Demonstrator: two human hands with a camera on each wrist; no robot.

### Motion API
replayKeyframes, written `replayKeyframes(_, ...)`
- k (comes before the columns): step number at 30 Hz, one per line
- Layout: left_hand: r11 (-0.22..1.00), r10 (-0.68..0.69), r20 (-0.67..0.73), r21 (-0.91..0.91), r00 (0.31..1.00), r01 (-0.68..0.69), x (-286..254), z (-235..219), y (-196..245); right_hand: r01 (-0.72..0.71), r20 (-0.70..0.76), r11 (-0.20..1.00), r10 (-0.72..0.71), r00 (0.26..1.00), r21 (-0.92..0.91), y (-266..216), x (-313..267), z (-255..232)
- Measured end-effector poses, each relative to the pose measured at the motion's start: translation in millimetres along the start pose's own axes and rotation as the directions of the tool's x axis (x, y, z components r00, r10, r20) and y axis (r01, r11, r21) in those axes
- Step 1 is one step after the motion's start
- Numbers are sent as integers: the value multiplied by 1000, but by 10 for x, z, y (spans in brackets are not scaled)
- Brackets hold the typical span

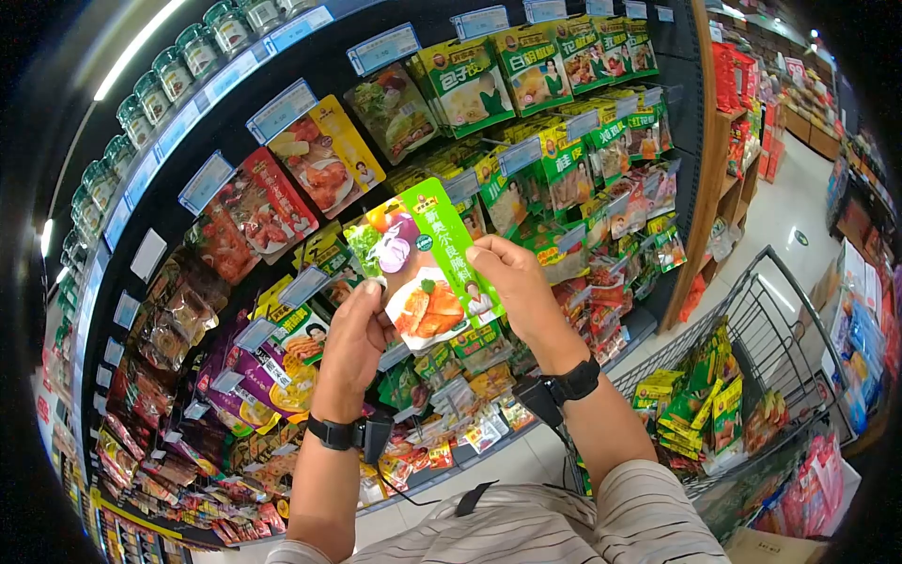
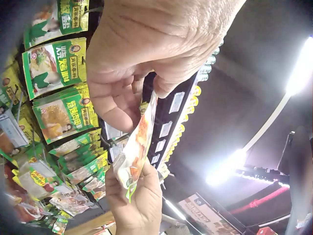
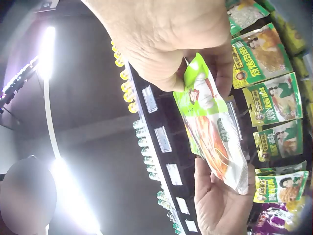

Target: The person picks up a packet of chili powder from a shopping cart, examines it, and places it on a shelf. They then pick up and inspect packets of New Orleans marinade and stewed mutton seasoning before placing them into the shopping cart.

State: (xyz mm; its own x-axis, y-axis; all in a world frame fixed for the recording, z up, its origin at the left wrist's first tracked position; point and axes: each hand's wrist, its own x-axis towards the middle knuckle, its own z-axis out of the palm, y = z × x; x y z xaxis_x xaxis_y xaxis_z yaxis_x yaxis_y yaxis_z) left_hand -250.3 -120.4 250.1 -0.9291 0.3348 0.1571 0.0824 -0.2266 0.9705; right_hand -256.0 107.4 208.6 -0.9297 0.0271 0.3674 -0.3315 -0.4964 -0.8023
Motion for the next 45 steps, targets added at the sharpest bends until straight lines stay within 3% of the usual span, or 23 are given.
replayKeyframes(13,979,-114,23,171,993,109,22,223,-131,64,-83,995,-58,995,72,9,91,-159)
replayKeyframes(45,948,-31,1,317,1000,29,-6,206,-203,53,-55,999,-53,997,4,33,66,-216)
